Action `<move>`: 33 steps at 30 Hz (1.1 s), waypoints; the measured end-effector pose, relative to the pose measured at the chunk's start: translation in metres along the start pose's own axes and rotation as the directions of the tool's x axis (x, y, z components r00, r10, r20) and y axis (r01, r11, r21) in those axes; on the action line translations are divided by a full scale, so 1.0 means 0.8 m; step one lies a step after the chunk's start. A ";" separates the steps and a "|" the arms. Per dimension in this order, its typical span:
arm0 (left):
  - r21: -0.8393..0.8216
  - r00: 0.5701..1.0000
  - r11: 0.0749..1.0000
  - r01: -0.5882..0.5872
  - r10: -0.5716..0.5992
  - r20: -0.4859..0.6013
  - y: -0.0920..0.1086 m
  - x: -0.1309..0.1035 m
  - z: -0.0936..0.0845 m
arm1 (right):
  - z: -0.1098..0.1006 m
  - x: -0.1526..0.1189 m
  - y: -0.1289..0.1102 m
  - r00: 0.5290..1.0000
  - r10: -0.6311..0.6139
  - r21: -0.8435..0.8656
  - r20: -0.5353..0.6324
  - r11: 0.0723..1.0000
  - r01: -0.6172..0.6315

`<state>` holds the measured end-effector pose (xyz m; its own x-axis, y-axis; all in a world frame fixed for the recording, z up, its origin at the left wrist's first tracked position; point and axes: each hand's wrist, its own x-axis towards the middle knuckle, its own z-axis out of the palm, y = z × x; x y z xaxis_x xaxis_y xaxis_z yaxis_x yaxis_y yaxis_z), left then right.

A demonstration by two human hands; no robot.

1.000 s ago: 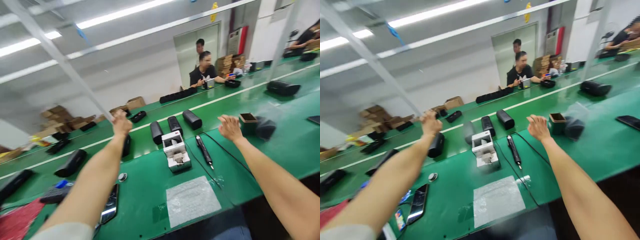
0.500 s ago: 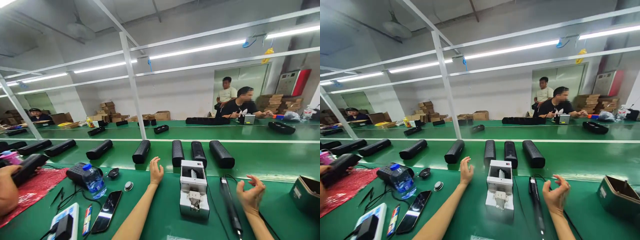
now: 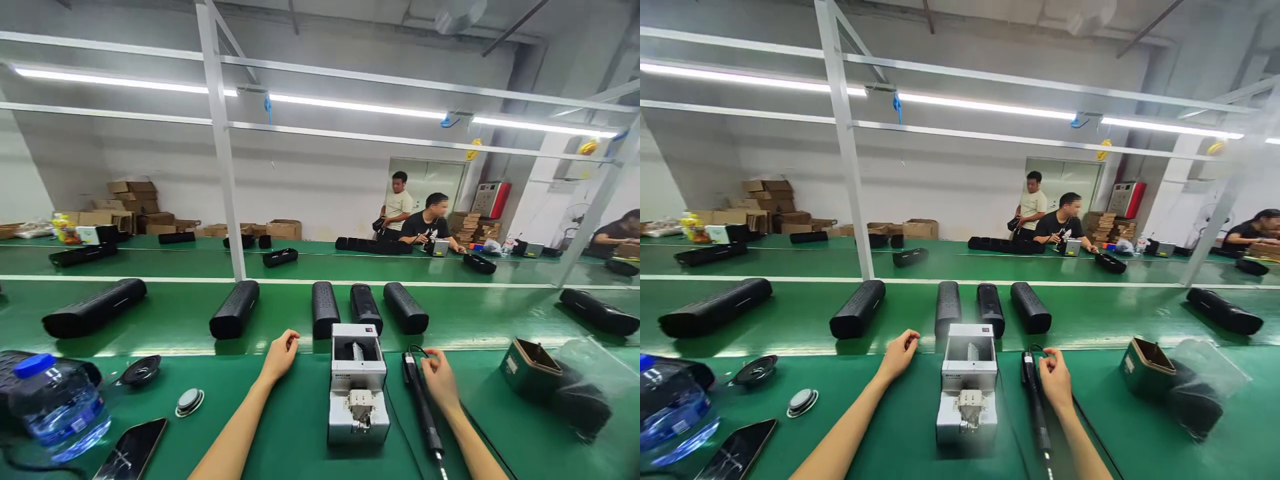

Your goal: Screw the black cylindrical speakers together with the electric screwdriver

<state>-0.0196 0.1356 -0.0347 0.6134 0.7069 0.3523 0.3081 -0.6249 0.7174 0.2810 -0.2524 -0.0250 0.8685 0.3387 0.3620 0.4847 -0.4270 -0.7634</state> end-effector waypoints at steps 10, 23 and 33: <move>0.005 0.998 1.000 -0.025 0.025 0.065 0.015 -0.004 -0.006 | -0.022 -0.019 -0.030 0.919 0.157 -0.331 0.363 0.943 -0.031; 0.026 0.997 0.999 -0.035 0.033 0.069 0.061 -0.004 0.039 | -0.030 -0.028 -0.054 0.878 0.149 -0.433 0.455 0.899 0.072; -0.021 0.988 1.000 -0.021 0.024 0.150 0.050 -0.004 0.036 | -0.030 -0.027 -0.049 0.874 0.164 -0.435 0.457 0.898 0.059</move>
<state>0.0116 0.0988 -0.0247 0.7227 0.6341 0.2751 0.2799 -0.6323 0.7224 0.2457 -0.2629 0.0100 0.7913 0.6092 -0.0528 0.5321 -0.7285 -0.4314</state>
